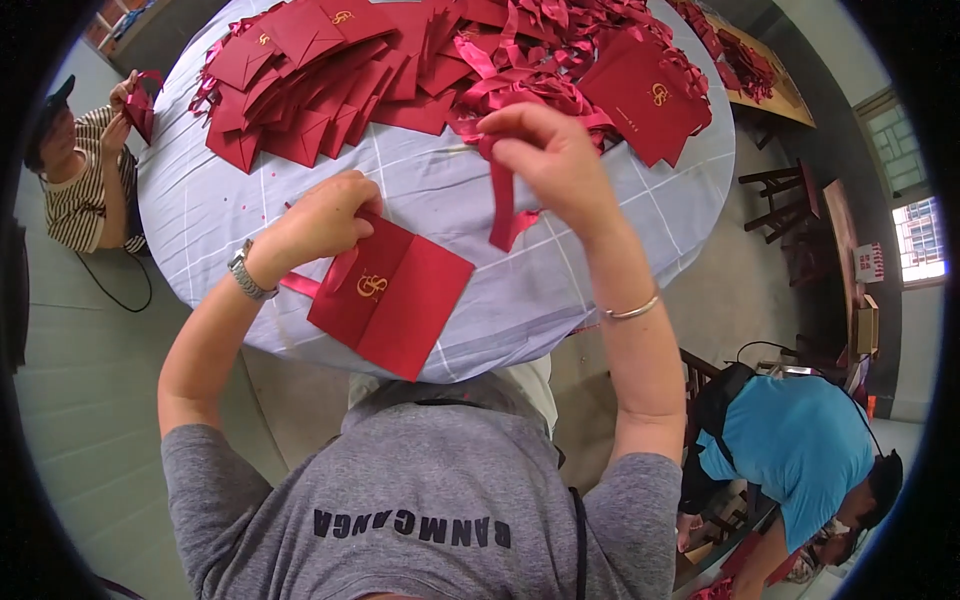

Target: The person attaches ribbon handles to gift bags by inserting the ends of ribbon strips into the holes of the bags by hand.

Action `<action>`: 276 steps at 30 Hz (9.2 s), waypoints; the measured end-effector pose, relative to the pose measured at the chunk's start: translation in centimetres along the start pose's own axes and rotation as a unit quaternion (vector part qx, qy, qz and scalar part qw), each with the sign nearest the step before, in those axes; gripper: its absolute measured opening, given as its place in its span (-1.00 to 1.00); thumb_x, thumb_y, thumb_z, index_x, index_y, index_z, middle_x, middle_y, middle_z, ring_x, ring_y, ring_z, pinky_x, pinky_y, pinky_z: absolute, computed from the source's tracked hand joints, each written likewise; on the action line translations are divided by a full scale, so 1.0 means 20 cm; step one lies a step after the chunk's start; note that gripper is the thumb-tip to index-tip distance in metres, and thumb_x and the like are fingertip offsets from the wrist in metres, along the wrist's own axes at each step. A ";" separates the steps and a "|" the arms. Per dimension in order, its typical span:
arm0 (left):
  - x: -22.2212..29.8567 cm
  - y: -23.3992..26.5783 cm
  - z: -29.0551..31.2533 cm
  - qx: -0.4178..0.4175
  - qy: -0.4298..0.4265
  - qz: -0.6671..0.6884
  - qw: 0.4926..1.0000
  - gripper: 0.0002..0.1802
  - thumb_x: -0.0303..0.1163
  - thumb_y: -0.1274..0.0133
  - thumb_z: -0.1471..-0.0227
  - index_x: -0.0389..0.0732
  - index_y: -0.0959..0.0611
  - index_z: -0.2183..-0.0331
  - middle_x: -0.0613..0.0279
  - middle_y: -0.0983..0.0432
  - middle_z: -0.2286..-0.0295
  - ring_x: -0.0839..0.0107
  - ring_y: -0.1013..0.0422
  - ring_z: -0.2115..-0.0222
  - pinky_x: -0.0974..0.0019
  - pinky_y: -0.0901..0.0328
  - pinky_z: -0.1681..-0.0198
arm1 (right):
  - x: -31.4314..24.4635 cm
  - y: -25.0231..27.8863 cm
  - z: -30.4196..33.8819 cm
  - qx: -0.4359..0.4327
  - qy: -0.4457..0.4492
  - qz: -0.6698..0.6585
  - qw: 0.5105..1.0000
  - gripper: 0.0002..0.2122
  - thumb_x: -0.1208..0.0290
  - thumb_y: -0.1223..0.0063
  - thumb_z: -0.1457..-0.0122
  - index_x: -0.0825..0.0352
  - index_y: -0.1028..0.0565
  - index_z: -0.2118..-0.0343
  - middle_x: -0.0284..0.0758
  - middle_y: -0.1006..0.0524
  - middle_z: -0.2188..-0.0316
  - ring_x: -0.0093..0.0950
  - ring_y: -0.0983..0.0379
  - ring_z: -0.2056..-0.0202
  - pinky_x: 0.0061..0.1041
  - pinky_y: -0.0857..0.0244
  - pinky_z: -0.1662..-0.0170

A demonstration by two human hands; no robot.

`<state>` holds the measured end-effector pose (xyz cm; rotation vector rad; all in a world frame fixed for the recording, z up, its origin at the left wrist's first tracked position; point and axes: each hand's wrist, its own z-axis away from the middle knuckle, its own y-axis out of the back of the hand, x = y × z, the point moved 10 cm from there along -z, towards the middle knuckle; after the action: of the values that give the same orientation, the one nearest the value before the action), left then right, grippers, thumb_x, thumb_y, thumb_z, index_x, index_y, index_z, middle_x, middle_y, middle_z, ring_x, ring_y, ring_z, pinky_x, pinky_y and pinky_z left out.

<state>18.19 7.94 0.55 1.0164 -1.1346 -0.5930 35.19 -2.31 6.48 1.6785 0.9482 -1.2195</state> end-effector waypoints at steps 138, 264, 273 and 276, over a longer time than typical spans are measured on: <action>-0.20 -0.10 0.41 0.148 0.100 0.358 0.917 -0.81 -0.56 -0.02 0.00 -0.34 -0.58 0.27 0.26 -0.53 0.42 0.57 -0.43 0.36 0.43 -0.34 0.28 | 0.03 -0.89 0.13 -0.086 -0.008 0.374 0.923 -0.91 0.52 -0.11 -0.03 0.41 -0.53 0.40 -0.27 -0.56 0.58 -0.56 -0.48 0.56 -0.55 -0.33 0.48; -0.19 0.03 0.48 0.320 0.042 0.298 0.898 -0.56 -0.77 0.01 0.16 -0.28 -0.52 0.15 0.08 -0.57 0.35 0.27 -0.55 0.35 0.35 -0.42 0.31 | 0.04 -1.00 0.01 -0.128 0.034 0.405 0.905 -0.89 0.54 -0.07 0.00 0.41 -0.52 0.38 -0.20 -0.54 0.59 -0.35 -0.52 0.55 -0.43 -0.34 0.46; -0.01 0.09 0.52 0.365 -0.070 0.196 0.907 -0.57 -0.75 0.04 0.10 -0.29 -0.53 0.11 -0.03 -0.55 0.29 0.10 -0.53 0.32 0.25 -0.44 0.27 | 0.06 -0.94 0.01 -0.135 -0.018 0.266 0.954 -0.83 0.60 -0.07 -0.04 0.45 -0.52 0.27 -0.28 -0.56 0.52 -0.62 -0.44 0.47 -0.59 -0.34 0.37; 0.00 0.09 0.52 0.368 -0.071 0.205 0.904 -0.58 -0.74 0.03 0.09 -0.29 -0.53 0.12 -0.03 -0.55 0.29 0.07 -0.52 0.32 0.23 -0.44 0.28 | 0.05 -0.92 0.02 -0.115 -0.030 0.281 0.952 -0.83 0.59 -0.06 -0.04 0.46 -0.53 0.28 -0.19 -0.59 0.48 -0.52 -0.52 0.44 -0.54 -0.36 0.35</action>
<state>8.22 5.15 2.97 1.3225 -1.7061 0.1348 18.65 4.20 1.88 1.5630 0.4944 -0.7393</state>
